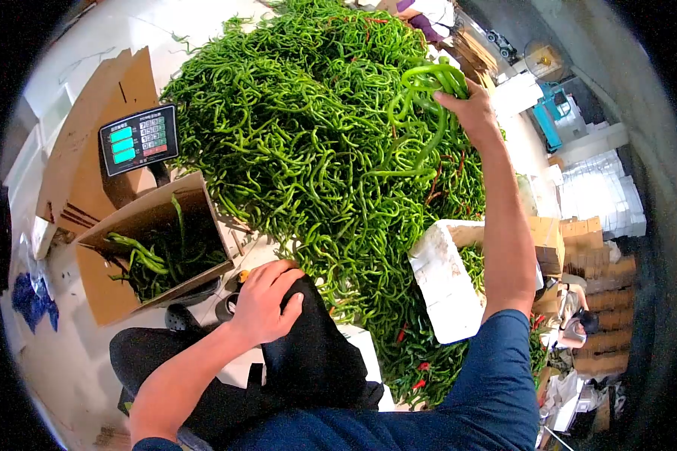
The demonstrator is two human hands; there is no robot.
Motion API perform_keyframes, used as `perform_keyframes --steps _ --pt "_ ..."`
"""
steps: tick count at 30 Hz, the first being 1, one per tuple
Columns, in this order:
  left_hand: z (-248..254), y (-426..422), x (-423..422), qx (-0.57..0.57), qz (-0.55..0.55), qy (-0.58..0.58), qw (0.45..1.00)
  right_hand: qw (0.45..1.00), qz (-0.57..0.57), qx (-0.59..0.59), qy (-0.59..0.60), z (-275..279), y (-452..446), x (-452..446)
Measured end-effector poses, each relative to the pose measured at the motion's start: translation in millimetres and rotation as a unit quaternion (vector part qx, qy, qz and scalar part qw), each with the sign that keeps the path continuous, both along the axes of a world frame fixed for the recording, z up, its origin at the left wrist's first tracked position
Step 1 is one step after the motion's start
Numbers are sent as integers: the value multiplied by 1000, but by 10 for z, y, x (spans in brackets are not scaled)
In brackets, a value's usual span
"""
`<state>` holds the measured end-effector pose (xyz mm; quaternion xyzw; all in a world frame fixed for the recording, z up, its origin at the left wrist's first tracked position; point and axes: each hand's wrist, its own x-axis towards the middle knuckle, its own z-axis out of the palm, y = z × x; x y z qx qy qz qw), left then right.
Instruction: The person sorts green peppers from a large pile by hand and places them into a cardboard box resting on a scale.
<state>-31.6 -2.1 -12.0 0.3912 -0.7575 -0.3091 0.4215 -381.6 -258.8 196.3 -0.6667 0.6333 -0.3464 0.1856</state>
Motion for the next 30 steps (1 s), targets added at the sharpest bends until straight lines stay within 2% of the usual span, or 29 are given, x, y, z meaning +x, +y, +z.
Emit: perform_keyframes --steps 1,4,6,9,12,14,15,16,19,21,22,24,25,26,28,29,30 --pt "-12 6 -6 -2 1 -3 1000 999 -13 -13 41 88 -17 55" --pt "24 30 16 -2 -1 -18 1000 995 98 -25 -11 365 92 374" --pt "14 50 41 -20 1 -5 1000 993 116 -38 2 566 219 688" --pt "84 63 120 -26 1 -12 1000 979 199 -46 -14 811 339 1136" --pt "137 65 244 -61 34 10 998 968 232 -87 -43 925 502 1560" --pt "255 45 410 -69 61 18 996 951 287 -51 -98 993 560 1793" --pt "346 11 519 -99 100 51 989 937 323 -31 -126 1023 591 1920" --pt "466 4 690 -83 118 85 986 921 359 -10 -154 1039 623 2052" --pt "676 17 1189 49 186 258 947 874 446 16 -191 1064 807 2542" --pt "763 30 1514 146 217 379 888 862 470 24 -190 987 888 2871" --pt "833 59 1670 167 254 381 873 849 489 34 -199 894 838 2983" --pt "783 57 1864 128 274 418 857 823 524 85 -203 792 831 3255" --pt "769 80 1927 125 248 459 844 825 519 116 -189 780 908 3399" --pt "739 97 1972 102 233 468 846 857 495 88 -110 758 1010 3585" --pt "779 191 2024 121 228 466 846 841 520 -79 126 627 988 3781" --pt "769 218 2062 120 207 481 843 837 546 -8 30 504 1020 3897" --pt "793 251 2133 145 194 475 846 843 534 61 1 441 1070 3997"
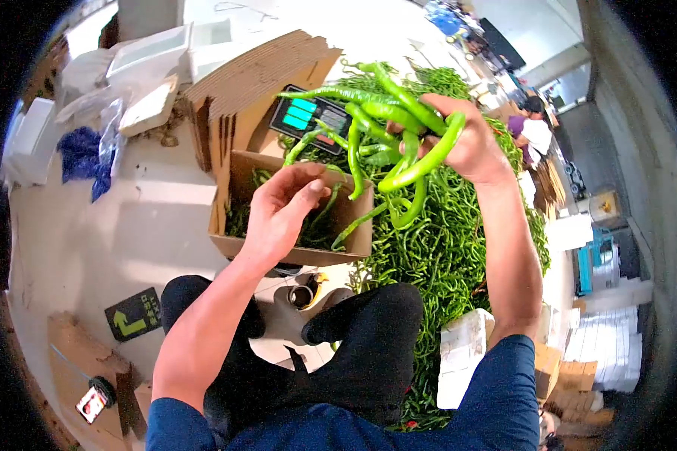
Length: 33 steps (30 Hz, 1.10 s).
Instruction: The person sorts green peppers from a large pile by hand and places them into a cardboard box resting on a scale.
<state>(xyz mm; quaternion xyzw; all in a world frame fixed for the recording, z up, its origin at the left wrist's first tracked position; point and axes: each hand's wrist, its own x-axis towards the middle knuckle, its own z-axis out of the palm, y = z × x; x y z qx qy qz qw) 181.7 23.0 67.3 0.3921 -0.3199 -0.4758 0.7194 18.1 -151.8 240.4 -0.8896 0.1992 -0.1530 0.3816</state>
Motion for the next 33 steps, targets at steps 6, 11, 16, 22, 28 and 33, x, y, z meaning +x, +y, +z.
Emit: perform_keyframes --steps 6,11,16,22,28,33 --pt "-40 -86 205 -16 -50 106 993 987 47 134 80 -485 -20 429" --pt "-113 -131 260 71 -30 64 995 979 70 163 100 -776 -98 547" --pt "-237 -175 316 80 -63 122 987 982 69 138 110 -967 -232 494" --pt "-202 -181 283 155 -61 139 976 949 -7 314 -19 -1512 -233 360" --pt "-294 -220 225 238 -99 137 957 885 -61 451 -104 -2046 -122 127" --pt "-547 -283 171 302 -109 140 937 878 -54 472 -61 -2374 -118 24"
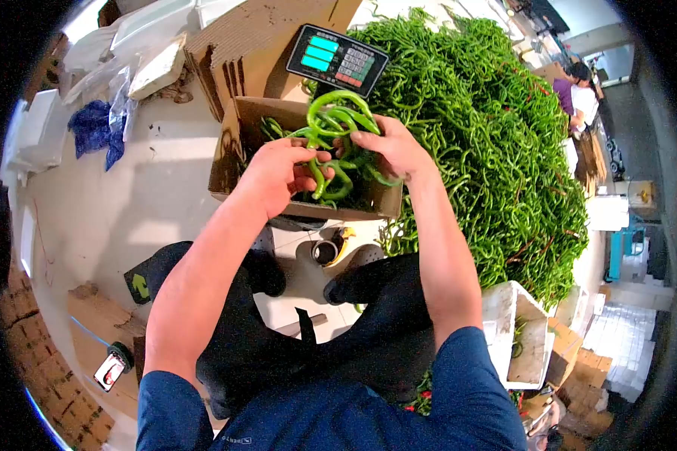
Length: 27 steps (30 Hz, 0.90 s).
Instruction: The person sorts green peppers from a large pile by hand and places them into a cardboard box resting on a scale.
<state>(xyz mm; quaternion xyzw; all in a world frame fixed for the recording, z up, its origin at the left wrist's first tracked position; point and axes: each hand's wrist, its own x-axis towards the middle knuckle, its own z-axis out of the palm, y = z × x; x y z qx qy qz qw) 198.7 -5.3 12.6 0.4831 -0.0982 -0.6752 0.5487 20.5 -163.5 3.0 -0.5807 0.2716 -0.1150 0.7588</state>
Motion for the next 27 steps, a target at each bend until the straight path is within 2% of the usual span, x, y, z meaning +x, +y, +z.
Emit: perform_keyframes --steps 1,3,9,11,14,17,18,22,27 --pt "-68 -10 -6 10 2 -7 1000 1000 23 4 -1 -33 -10 20" --pt "-157 -10 5 28 8 -8 1000 998 -12 66 0 -56 54 29" --pt "-210 4 -31 53 16 -30 998 998 31 -15 55 -194 -89 36" --pt "-158 10 -47 63 29 -30 997 997 34 -8 69 -227 -116 23" --pt "-90 28 -44 27 20 -38 999 995 38 -27 86 -274 -160 24" --pt "-41 71 -25 -8 19 -37 999 993 -15 -74 89 -216 -135 50" --pt "-9 80 -22 -14 21 -35 999 999 -3 35 42 -194 -120 60" --pt "-11 77 15 -20 16 -37 999 979 20 198 -49 -265 -113 115" --pt "-74 79 108 -10 15 -39 999 992 34 122 17 -294 -217 107"
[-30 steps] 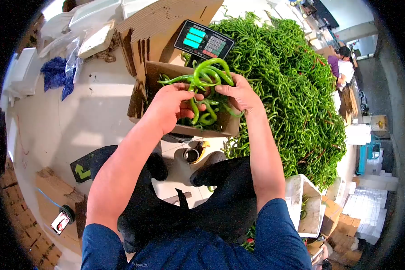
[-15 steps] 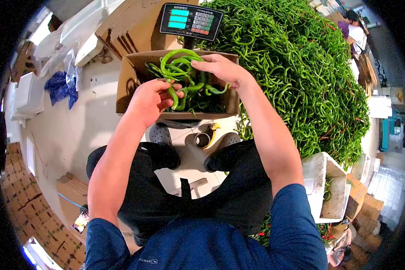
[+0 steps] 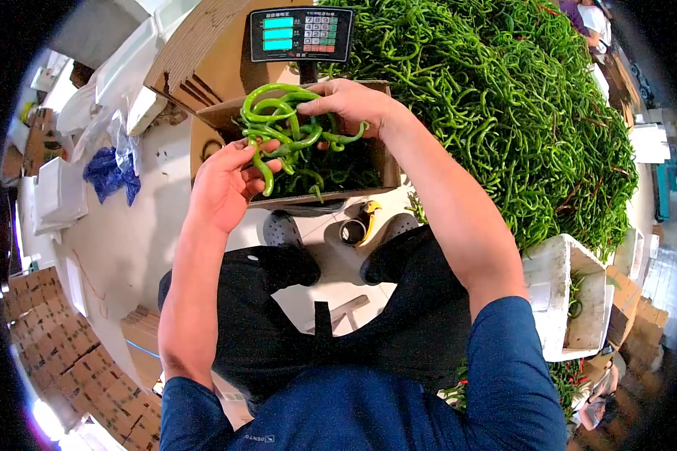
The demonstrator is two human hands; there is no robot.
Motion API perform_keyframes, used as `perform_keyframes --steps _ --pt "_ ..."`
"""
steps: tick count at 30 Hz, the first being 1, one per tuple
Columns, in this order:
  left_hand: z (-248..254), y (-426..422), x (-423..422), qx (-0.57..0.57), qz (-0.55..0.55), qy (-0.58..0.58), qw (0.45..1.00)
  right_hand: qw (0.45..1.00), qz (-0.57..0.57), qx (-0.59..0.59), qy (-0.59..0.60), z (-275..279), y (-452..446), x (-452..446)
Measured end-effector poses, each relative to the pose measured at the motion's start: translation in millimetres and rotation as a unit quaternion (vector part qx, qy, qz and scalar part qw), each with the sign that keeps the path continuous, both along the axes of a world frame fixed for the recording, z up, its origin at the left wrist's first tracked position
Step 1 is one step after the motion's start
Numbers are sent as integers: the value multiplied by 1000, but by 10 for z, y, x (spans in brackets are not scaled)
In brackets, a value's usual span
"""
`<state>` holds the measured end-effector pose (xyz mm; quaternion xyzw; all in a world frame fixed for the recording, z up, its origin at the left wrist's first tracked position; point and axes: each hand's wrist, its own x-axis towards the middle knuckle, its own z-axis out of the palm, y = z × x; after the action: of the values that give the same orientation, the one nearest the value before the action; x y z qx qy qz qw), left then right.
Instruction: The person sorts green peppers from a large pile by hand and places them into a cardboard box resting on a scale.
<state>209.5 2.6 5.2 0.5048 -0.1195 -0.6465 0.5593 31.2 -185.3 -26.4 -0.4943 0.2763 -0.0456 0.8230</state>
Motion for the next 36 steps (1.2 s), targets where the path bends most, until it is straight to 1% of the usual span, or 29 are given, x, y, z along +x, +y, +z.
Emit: perform_keyframes --steps 2,3,6,7,10,11,12,13,14,15,18,19,22,23,26,29,31,32,34,36 --pt "-64 -10 43 18 11 4 1000 999 14 -29 28 -63 -62 13" --pt "-90 -15 44 29 17 3 999 999 9 -13 39 -22 -41 15" --pt "-179 -27 44 53 30 19 998 999 28 19 31 -125 -46 26" --pt "-176 -31 35 58 30 7 998 999 15 10 42 -150 -23 25" --pt "-168 -43 5 67 25 -15 997 994 29 -79 67 -183 -18 17" --pt "-192 -46 7 66 18 -14 998 978 67 -164 111 -165 -47 -20" --pt "-173 -53 2 65 11 -13 998 950 69 -271 138 -201 -47 -36" --pt "-148 -55 -15 69 8 -15 997 910 70 -376 162 -245 -28 -38" --pt "-119 -58 -52 73 5 -16 997 857 70 -476 184 -280 -20 -45" --pt "-90 -55 -84 77 3 -17 997 853 75 -484 179 -230 -12 -53" --pt "-156 -64 -96 73 -3 -36 997 902 25 -423 82 -81 38 -86" --pt "-191 -80 -79 63 -19 -35 997 907 10 -416 60 -38 67 -83" --pt "-193 -104 -98 58 -18 -44 997 915 59 -385 105 128 147 -84" --pt "-197 -111 -102 58 -20 -46 997 918 66 -384 71 80 142 -103" --pt "-241 -113 -96 58 -26 -53 997 960 57 -269 45 122 164 -137" --pt "-289 -113 -103 62 -29 -74 995 962 49 -262 53 200 178 -129" --pt "-254 -116 -112 64 -27 -104 992 966 15 -254 53 276 253 -81" --pt "-246 -130 -118 77 -1 -115 990 967 -3 -250 53 322 299 -64" --pt "-238 -158 -132 102 51 -137 984 955 -35 -290 59 390 361 -63" --pt "-237 -139 -97 105 79 -138 982 937 -62 -335 79 376 389 -72"
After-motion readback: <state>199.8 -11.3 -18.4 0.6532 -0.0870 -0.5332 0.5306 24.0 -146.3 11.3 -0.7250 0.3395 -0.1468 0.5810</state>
